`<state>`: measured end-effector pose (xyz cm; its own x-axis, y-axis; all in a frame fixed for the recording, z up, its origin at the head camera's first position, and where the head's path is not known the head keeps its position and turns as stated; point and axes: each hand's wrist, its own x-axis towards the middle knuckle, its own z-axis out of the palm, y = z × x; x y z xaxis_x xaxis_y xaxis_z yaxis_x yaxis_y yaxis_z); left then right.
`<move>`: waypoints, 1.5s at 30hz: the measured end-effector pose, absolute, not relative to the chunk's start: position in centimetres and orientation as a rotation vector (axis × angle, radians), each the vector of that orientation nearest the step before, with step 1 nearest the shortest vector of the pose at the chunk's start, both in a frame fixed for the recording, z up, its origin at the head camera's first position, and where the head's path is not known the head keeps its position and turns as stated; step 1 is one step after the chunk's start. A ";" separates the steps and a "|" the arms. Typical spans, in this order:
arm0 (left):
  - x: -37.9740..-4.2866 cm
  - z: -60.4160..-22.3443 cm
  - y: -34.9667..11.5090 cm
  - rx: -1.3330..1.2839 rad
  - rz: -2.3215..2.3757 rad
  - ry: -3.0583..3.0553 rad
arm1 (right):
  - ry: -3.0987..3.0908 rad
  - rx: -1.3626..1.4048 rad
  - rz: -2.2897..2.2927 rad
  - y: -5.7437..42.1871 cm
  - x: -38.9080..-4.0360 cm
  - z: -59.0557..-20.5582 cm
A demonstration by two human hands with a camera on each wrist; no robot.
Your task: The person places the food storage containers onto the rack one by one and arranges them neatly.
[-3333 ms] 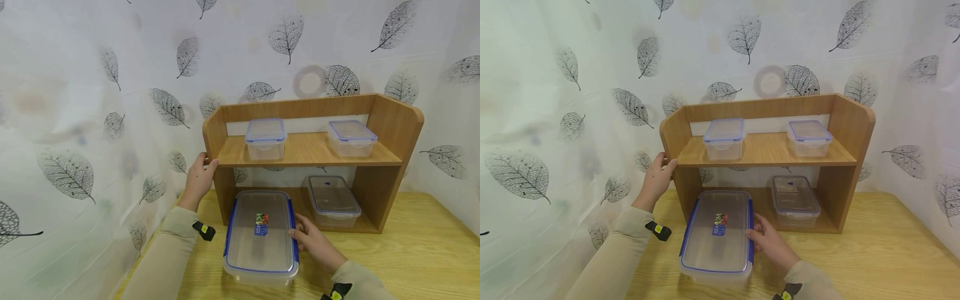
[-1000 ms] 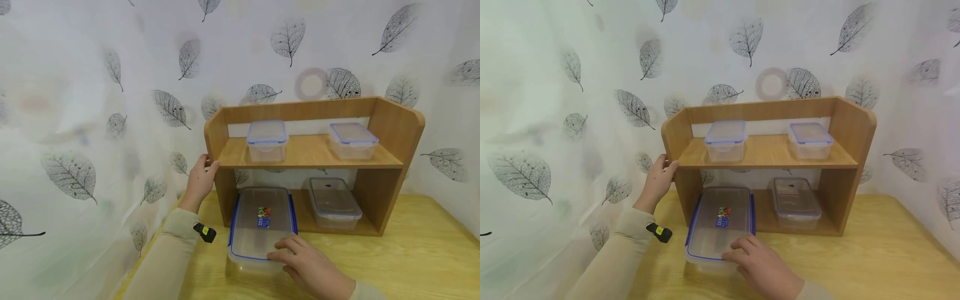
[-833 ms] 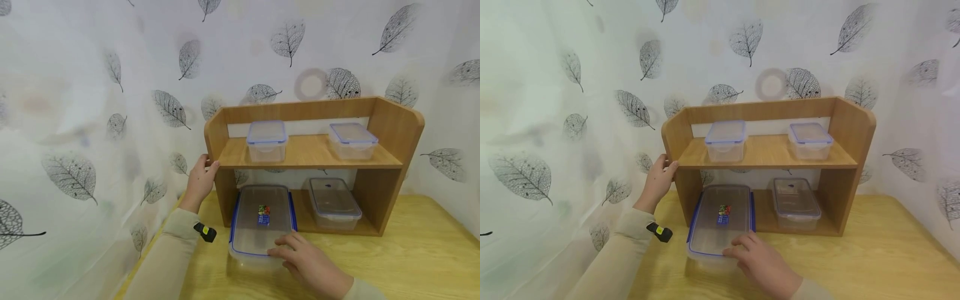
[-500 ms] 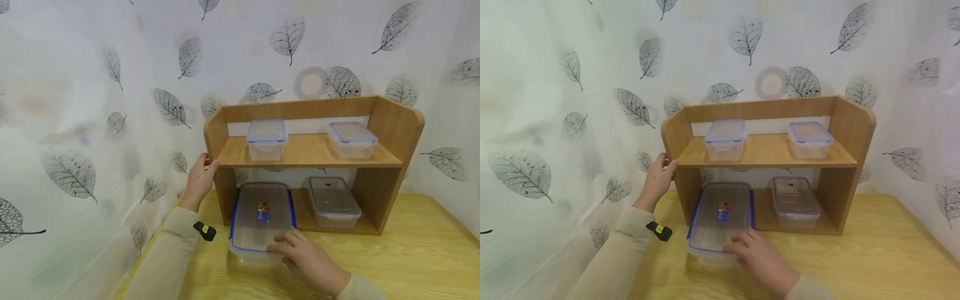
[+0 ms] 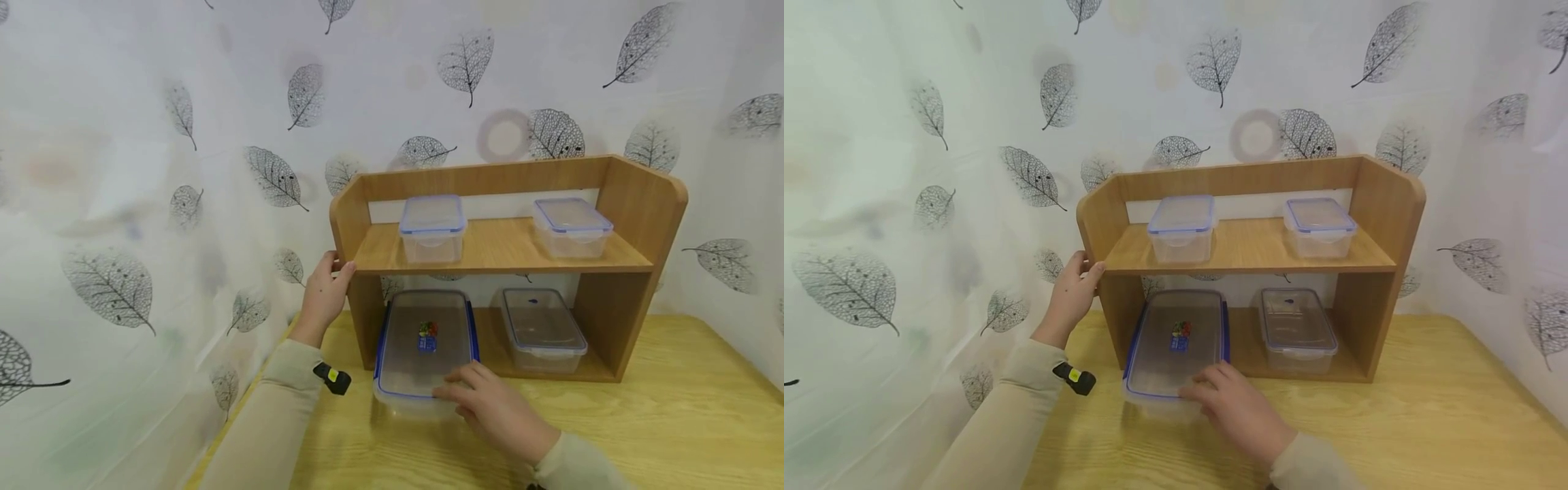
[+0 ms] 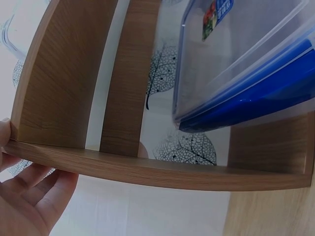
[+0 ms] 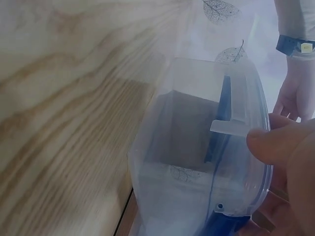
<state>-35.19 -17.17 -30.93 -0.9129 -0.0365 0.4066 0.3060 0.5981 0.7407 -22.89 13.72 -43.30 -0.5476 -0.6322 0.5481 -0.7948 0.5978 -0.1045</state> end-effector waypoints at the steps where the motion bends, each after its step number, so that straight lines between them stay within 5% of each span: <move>1: -35.2 -30.9 -17.2 -0.217 -1.241 -2.444 | -2.363 1.131 0.469 13.7 -23.0 -43.3; 45: -34.9 -30.7 -17.3 -0.213 -1.279 -2.459 | -2.446 1.007 0.439 13.6 -27.8 -43.2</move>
<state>-34.92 -17.25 -30.72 -0.9239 -0.0317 0.3814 0.2941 0.5788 0.7606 -27.83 13.59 -43.23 -0.6288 -0.5766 0.5217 -0.7221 0.6818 -0.1168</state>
